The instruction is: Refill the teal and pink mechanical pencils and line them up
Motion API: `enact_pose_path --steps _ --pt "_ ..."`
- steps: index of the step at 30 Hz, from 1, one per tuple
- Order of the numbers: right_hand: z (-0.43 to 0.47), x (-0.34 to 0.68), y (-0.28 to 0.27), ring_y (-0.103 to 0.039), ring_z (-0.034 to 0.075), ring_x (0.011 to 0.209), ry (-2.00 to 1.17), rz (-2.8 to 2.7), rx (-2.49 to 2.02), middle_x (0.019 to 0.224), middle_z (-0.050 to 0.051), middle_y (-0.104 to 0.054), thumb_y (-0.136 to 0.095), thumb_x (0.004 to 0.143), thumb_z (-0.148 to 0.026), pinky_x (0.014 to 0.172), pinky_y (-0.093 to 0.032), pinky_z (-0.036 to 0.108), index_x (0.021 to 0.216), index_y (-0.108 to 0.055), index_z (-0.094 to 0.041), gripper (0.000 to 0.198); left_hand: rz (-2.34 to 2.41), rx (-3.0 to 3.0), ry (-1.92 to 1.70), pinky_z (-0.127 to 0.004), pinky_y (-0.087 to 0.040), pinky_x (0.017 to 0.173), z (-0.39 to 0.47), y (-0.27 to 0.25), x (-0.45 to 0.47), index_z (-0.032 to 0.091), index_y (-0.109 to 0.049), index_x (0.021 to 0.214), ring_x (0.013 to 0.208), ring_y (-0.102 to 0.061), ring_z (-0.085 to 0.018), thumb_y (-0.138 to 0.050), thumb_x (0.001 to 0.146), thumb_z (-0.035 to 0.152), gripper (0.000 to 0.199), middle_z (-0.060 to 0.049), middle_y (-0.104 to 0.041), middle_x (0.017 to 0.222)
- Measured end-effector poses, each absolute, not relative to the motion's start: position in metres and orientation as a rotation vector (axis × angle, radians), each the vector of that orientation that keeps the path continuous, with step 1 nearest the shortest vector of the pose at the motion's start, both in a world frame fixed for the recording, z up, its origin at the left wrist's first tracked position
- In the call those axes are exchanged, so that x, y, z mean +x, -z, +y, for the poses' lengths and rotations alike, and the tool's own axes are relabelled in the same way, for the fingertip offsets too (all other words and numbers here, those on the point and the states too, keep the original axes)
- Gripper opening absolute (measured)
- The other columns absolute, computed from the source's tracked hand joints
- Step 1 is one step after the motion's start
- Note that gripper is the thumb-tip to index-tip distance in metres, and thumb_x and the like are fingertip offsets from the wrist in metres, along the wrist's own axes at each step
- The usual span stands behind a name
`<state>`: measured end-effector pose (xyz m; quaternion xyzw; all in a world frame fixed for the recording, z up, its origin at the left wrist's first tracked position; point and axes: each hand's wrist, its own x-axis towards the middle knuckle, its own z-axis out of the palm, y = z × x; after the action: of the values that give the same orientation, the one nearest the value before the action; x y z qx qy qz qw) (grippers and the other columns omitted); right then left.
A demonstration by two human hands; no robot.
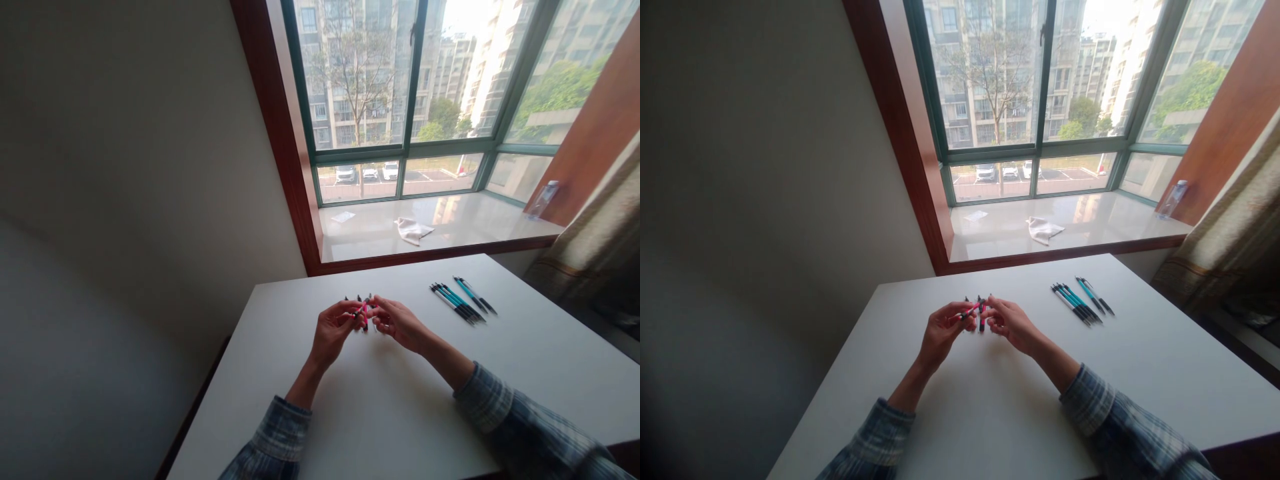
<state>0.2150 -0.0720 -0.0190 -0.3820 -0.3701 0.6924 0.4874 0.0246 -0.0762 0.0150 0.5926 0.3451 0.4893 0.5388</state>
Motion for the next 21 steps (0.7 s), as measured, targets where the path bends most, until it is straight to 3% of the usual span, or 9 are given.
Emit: enact_pose_path --steps 4,9,16,21 --pt "-0.070 0.221 0.017 -0.057 0.012 0.064 -1.683 -0.822 -0.919 0.079 0.003 -0.067 -0.081 0.080 -0.048 0.058 -0.048 0.024 0.087 -0.069 -0.020 0.032 0.736 1.464 -0.990 -0.039 -0.060 0.076 -0.084 -0.017 0.030 0.017 -0.077 0.102 0.079 -0.073 -0.024 -0.080 0.080 0.037 0.031 -0.010 -0.077 0.094" --pt "-0.069 0.223 0.006 -0.055 0.012 0.064 -1.495 -0.981 -0.902 0.077 -0.001 -0.062 -0.080 0.081 -0.048 0.061 -0.047 0.026 0.092 -0.066 -0.020 0.033 0.683 1.532 -0.832 -0.043 -0.060 0.085 -0.087 -0.016 0.032 0.018 -0.077 0.103 0.090 -0.074 -0.025 -0.069 0.086 0.028 0.021 -0.012 -0.075 0.103" --pt "-0.074 0.221 0.000 -0.065 0.016 0.068 -1.335 -1.169 -0.922 0.074 0.000 -0.068 -0.079 0.079 -0.050 0.067 -0.051 0.030 0.088 -0.061 -0.020 0.036 0.929 1.529 -1.070 -0.030 -0.056 0.066 -0.076 -0.007 0.030 0.017 -0.065 0.087 0.074 -0.070 -0.020 -0.074 0.085 0.039 0.024 -0.004 -0.068 0.082" --pt "-0.074 0.219 0.005 -0.070 0.018 0.070 -1.321 -1.179 -0.948 0.073 0.001 -0.071 -0.079 0.080 -0.049 0.066 -0.051 0.029 0.085 -0.060 -0.020 0.035 1.005 1.634 -1.115 -0.030 -0.057 0.070 -0.076 -0.006 0.029 0.020 -0.068 0.109 0.077 -0.069 -0.018 -0.072 0.087 0.040 0.030 -0.004 -0.069 0.090"
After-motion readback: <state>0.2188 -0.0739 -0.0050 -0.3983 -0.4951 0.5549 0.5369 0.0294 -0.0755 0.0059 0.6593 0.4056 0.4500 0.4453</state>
